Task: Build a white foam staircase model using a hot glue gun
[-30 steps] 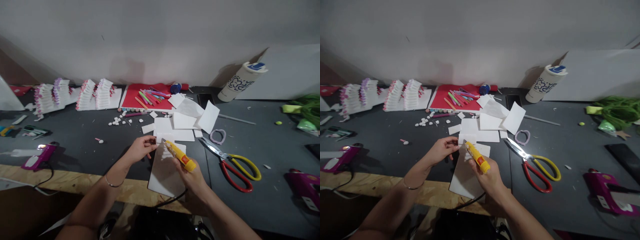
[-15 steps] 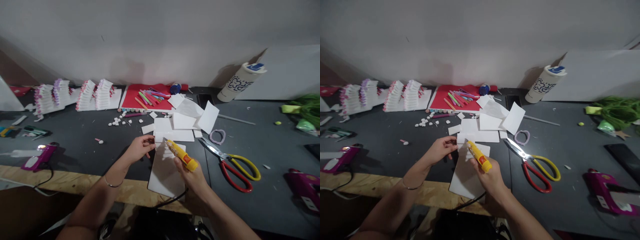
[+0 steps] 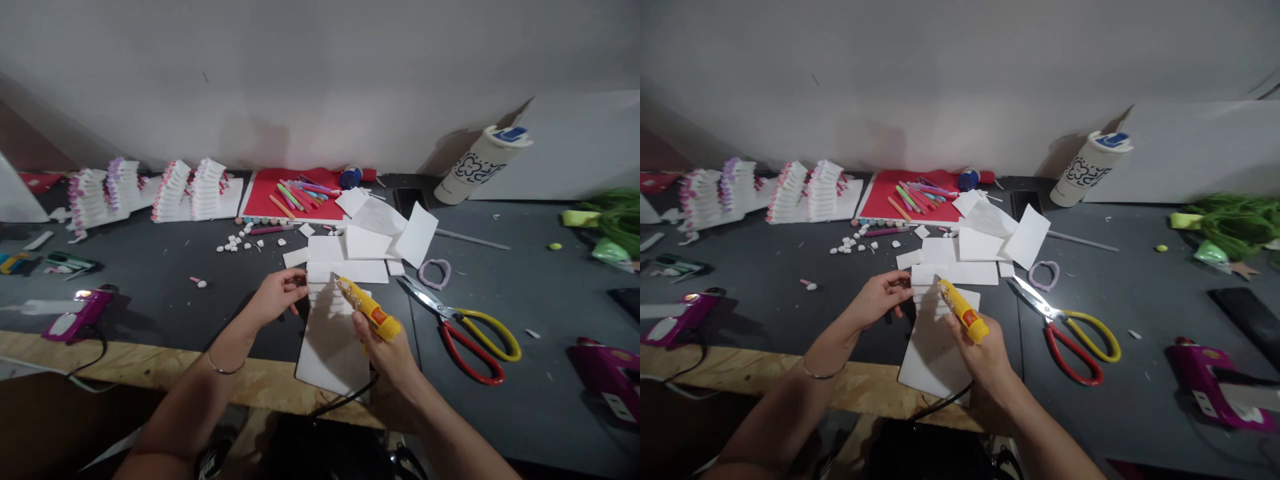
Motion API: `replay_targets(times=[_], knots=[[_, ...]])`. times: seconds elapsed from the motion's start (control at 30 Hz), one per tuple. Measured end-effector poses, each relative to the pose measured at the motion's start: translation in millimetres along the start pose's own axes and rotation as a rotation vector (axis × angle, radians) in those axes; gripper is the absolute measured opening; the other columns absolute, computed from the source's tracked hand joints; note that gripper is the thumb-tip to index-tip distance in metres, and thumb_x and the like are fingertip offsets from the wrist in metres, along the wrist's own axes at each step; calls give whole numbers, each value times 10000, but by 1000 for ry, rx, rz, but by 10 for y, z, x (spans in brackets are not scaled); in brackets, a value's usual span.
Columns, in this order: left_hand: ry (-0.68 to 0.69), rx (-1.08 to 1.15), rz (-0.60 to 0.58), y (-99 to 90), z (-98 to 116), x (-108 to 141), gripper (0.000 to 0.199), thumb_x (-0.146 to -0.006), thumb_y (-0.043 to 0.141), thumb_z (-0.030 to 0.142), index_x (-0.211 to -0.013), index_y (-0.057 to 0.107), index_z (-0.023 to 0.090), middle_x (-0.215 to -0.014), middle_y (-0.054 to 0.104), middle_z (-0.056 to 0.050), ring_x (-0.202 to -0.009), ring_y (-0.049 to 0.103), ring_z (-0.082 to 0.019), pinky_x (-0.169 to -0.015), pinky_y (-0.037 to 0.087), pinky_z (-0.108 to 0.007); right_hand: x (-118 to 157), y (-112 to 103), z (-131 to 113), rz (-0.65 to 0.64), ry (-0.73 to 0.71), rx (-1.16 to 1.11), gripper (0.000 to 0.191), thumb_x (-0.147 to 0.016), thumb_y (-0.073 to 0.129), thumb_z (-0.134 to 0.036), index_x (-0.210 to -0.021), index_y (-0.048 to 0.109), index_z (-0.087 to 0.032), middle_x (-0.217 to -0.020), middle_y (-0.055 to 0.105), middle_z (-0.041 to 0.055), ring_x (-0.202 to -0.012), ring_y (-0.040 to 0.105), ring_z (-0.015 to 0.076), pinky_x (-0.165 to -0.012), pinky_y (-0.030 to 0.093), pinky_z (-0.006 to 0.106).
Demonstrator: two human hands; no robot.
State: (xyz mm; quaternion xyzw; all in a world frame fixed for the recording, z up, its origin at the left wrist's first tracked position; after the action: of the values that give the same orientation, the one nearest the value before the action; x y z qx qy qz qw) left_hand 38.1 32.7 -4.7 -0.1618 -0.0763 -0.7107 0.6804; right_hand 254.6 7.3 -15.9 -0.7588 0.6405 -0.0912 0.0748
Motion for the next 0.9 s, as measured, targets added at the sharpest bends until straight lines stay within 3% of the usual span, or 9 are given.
replay_targets(times=[0.3,0.5,0.9], knots=[[1,30,30,-32,2,4,518,-655,789,366,-1073,645,96,-746,662,-23,-511,536,-86,-422,503,-208,-12,-44,89,26,60,-34,426,-834,619,-549,-605,510,-206,-536,449,-31,-463,407,102,-416,355,219],[1,19,41,-45,32,15,503,-670,777,367,-1074,639,103,-702,639,1,-482,527,-74,-401,472,-184,-19,-68,64,52,64,-26,451,-815,629,-567,-581,473,-214,-511,415,-42,-443,380,96,-404,324,222],[-11,12,-29,77,37,39,447,-677,773,332,-1050,652,119,-726,657,-7,-501,535,-77,-411,489,-182,-5,57,-101,-22,-57,46,427,-840,608,-519,-569,480,-215,-523,436,-30,-476,362,104,-428,295,231]])
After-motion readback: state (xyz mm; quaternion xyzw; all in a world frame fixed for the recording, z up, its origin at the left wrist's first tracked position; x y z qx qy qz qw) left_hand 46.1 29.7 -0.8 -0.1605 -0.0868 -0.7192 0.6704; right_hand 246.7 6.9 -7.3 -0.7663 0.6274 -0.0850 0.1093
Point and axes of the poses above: each hand's wrist, its own x-axis away from the middle knuckle, its own y-axis out of the palm, z = x × y, the point moved 7 cm from there along -x, towards the middle knuckle
